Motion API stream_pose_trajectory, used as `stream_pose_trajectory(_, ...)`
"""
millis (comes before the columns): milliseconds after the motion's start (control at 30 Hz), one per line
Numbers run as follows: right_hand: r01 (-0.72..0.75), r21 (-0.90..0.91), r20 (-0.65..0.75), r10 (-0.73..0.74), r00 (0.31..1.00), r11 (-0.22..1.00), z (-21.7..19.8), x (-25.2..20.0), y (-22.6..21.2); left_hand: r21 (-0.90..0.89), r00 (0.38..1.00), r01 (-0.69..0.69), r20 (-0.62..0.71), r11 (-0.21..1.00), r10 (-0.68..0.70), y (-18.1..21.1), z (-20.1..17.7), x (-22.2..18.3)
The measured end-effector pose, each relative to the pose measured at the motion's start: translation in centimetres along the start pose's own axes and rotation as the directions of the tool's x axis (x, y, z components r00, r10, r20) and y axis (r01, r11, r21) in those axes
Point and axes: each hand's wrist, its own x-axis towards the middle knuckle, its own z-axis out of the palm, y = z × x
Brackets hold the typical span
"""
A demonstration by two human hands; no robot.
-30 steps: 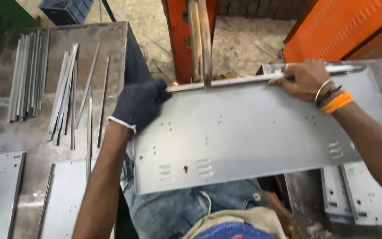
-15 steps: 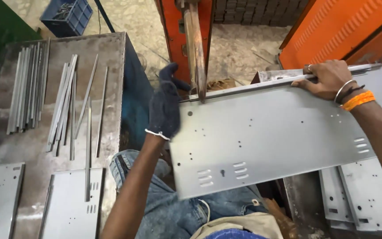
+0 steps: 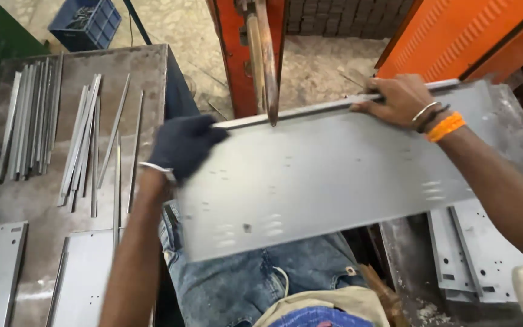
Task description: Spot welding metal rods onto metal plates using an industrial welding machine.
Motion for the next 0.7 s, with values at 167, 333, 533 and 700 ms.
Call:
stream_pose_trajectory(167, 0.244, 0.209, -0.164, -0.212, 0.963, 0.947, -0.3, 0.3, -1.4, 0.139, 0.999, 0.043, -0.022, 0.989, -0.041, -7.9, -3.9, -1.6)
stream_pose_trajectory(333, 0.101, 0.18, -0.052, -0.093, 0.994, 0.978, 1.9, 0.2, -3.5, 0.207, 0.993, 0.114, -0.023, 0.972, -0.111, -11.0, -6.5, -3.1)
stream_pose_trajectory(533, 0.016, 0.042, 0.047, -0.018, 0.999, 0.999, 1.9, 2.7, -8.7, 0.209, 0.873, -0.295, -0.338, 0.932, 0.352, -4.5, -5.7, -3.1)
stream_pose_trajectory(700, 0.144, 0.242, -0.08, -0.128, 0.989, 0.959, 1.3, 3.2, -12.0, 0.098, 0.905, -0.396, -0.126, 0.913, 0.406, -1.3, 0.4, 0.4)
